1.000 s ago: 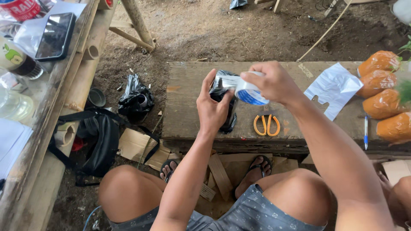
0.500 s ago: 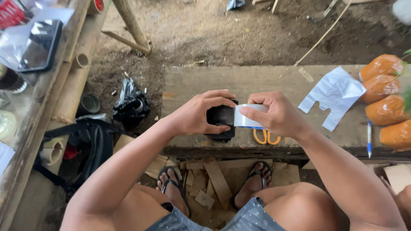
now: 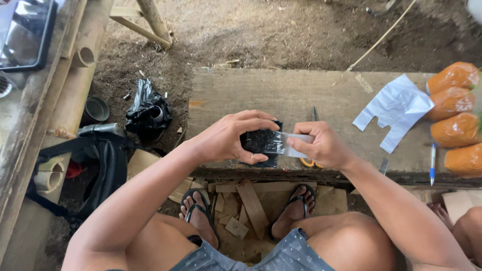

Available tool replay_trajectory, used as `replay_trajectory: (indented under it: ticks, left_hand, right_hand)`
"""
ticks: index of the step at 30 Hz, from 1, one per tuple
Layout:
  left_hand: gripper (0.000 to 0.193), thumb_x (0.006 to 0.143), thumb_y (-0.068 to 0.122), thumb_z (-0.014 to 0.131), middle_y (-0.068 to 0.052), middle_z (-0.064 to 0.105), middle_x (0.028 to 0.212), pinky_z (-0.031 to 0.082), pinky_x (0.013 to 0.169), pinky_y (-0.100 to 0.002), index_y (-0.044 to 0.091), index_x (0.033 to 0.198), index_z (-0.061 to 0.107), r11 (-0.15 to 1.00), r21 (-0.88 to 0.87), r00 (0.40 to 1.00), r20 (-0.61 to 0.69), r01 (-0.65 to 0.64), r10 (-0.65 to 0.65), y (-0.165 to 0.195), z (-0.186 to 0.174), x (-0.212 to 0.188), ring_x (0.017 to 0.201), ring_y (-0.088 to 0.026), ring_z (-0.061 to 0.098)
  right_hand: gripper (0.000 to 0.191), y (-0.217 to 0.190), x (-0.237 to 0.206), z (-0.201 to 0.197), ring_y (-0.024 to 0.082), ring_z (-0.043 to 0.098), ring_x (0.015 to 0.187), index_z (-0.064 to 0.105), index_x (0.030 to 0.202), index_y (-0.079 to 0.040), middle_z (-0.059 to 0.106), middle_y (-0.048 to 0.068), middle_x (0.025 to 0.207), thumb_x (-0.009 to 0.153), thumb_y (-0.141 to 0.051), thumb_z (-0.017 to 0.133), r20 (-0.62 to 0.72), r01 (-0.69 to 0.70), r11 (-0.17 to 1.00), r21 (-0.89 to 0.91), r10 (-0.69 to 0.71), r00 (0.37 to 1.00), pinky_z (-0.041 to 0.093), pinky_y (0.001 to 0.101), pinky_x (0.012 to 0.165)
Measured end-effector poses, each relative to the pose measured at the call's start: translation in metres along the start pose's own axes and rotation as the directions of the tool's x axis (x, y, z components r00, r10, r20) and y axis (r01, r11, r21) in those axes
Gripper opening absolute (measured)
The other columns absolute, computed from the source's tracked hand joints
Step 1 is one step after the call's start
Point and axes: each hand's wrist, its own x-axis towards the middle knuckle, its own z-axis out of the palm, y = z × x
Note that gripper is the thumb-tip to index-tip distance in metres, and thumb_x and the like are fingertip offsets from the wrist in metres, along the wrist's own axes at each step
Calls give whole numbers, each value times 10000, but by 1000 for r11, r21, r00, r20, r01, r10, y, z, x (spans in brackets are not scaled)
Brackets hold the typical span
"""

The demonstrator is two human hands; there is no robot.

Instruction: The person folds a black plastic bag into a rectangular shape on a wooden table, then secures it with clear packing tape. They smooth the tape, fold the top edge, and apply additional tape to seal the package.

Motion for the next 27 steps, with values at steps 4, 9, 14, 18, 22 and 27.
replay_trajectory:
  ticks: [4, 9, 14, 18, 22, 27]
  left_hand:
    - [857, 713, 423, 879, -127, 607, 1394, 490, 1069, -426, 103, 1421, 516, 987, -53, 988, 23, 153, -151, 11, -5, -8, 1301, -320, 598]
    - [746, 802, 619, 695, -135, 518, 1450, 303, 1137, -611, 146, 1369, 582, 709, 703, 995, -23, -55, 101, 47, 2, -9, 1365, -339, 474]
    - [712, 920, 364, 527, -267, 334, 1581, 304, 1168, -519, -64, 1478, 412, 336, 927, 986, -149, 166, -77, 77, 59, -2, 1466, -411, 339]
    - [733, 871, 213, 531, -272, 283, 1611, 296, 1182, -498, -79, 1519, 350, 298, 924, 963, -188, 240, -191, 59, 54, -7, 1471, -475, 318]
    - [778, 825, 226, 545, -270, 245, 1615, 326, 1138, -527, -52, 1523, 341, 411, 869, 957, -205, 275, -207, 45, 43, -13, 1418, -520, 332]
    - [798, 862, 273, 572, -200, 223, 1633, 349, 1129, -519, -26, 1560, 328, 336, 884, 921, -215, 325, -324, 29, 19, -25, 1379, -533, 359]
  right_hand:
    - [325, -8, 2, 6, 36, 461, 609, 604, 741, -38, 528, -38, 633, 942, -275, 700, -19, 60, 990, -129, -63, 998, 374, 278, 509]
    - [363, -18, 9, 6, 205, 576, 637, 642, 838, -11, 601, 142, 707, 926, -360, 691, -101, 185, 889, -418, -248, 963, 466, 396, 614]
    - [379, -23, 22, 24, 189, 653, 749, 683, 1004, -8, 670, 150, 826, 963, -384, 657, -182, 316, 893, -321, -385, 905, 519, 381, 652]
    - [385, -23, 36, 32, 136, 565, 647, 642, 886, -5, 602, 67, 703, 1009, -364, 575, -149, 141, 988, -71, -150, 977, 455, 348, 573]
    - [409, -5, 53, 28, 79, 583, 730, 660, 973, -64, 645, -24, 802, 1060, -396, 437, -71, 190, 981, 29, -188, 980, 482, 290, 640]
    - [518, 41, 84, 32, 185, 496, 1091, 623, 1182, -60, 575, 79, 1119, 1103, -501, 361, -284, 110, 990, 82, -83, 955, 394, 369, 936]
